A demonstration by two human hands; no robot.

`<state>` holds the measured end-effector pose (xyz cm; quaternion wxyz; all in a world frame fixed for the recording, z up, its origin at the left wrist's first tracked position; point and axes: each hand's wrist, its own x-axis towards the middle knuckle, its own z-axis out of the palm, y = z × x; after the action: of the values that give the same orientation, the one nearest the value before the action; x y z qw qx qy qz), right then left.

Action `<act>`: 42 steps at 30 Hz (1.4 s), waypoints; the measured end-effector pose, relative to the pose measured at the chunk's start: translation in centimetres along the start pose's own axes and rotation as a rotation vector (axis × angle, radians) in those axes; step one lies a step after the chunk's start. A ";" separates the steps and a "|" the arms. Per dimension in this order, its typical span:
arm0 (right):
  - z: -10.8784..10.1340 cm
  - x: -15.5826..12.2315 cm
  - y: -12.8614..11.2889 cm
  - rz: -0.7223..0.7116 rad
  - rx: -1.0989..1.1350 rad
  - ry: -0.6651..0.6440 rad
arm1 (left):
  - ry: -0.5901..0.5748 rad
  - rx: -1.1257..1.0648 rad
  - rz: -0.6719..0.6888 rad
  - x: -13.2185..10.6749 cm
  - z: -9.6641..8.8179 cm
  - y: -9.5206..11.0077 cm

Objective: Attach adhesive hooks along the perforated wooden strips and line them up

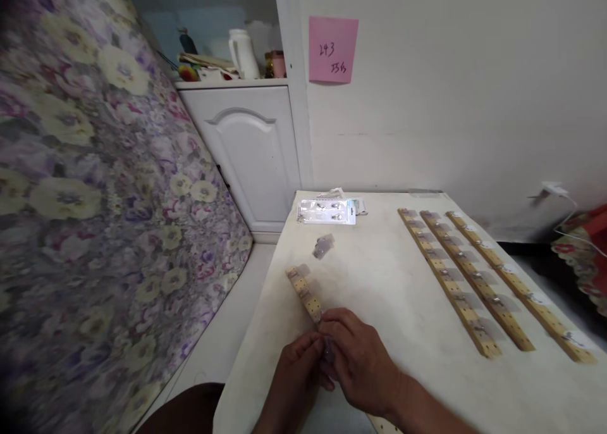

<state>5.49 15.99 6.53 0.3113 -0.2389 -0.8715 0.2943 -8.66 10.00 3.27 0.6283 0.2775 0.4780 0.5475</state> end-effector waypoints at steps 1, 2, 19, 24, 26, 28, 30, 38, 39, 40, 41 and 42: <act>-0.1 -0.1 0.0 -0.005 0.012 0.011 | 0.006 0.003 -0.008 0.0 -0.1 0.0; -0.3 -0.2 0.1 0.002 0.022 0.037 | 0.014 0.000 -0.015 0.0 -0.1 0.0; -0.3 -1.2 4.8 0.654 0.745 0.008 | 0.141 0.250 0.036 -0.9 -0.7 0.0; 0.0 -1.3 6.2 0.661 0.699 -0.034 | 0.314 0.724 0.376 -2.9 -1.5 -0.7; 0.0 -1.2 6.4 0.655 0.682 -0.050 | 0.255 0.828 0.461 -3.4 -1.5 -1.1; 0.1 -1.2 6.3 0.657 0.667 -0.060 | 0.204 0.889 0.485 -3.6 -1.3 -1.4; 0.1 -1.2 6.2 0.664 0.651 -0.069 | 0.176 0.934 0.491 -3.5 -1.3 -1.7; -0.2 -1.3 5.8 0.654 0.598 -0.069 | 0.116 1.023 0.505 -2.8 -1.6 -2.3; -0.2 -1.3 5.8 0.655 0.600 -0.066 | 0.117 1.040 0.501 -2.8 -1.6 -2.3; -0.2 -1.4 5.8 0.657 0.603 -0.060 | 0.119 1.057 0.502 -2.8 -1.6 -2.3; -0.2 -1.4 5.9 0.658 0.605 -0.055 | 0.119 1.073 0.506 -2.7 -1.6 -2.3; -0.2 -1.4 5.9 0.658 0.608 -0.051 | 0.118 1.088 0.511 -2.7 -1.5 -2.3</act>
<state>7.99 19.42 2.18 0.2355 -0.3937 -0.6304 0.6262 -8.91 6.62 1.51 0.2172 0.6341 0.6419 0.3725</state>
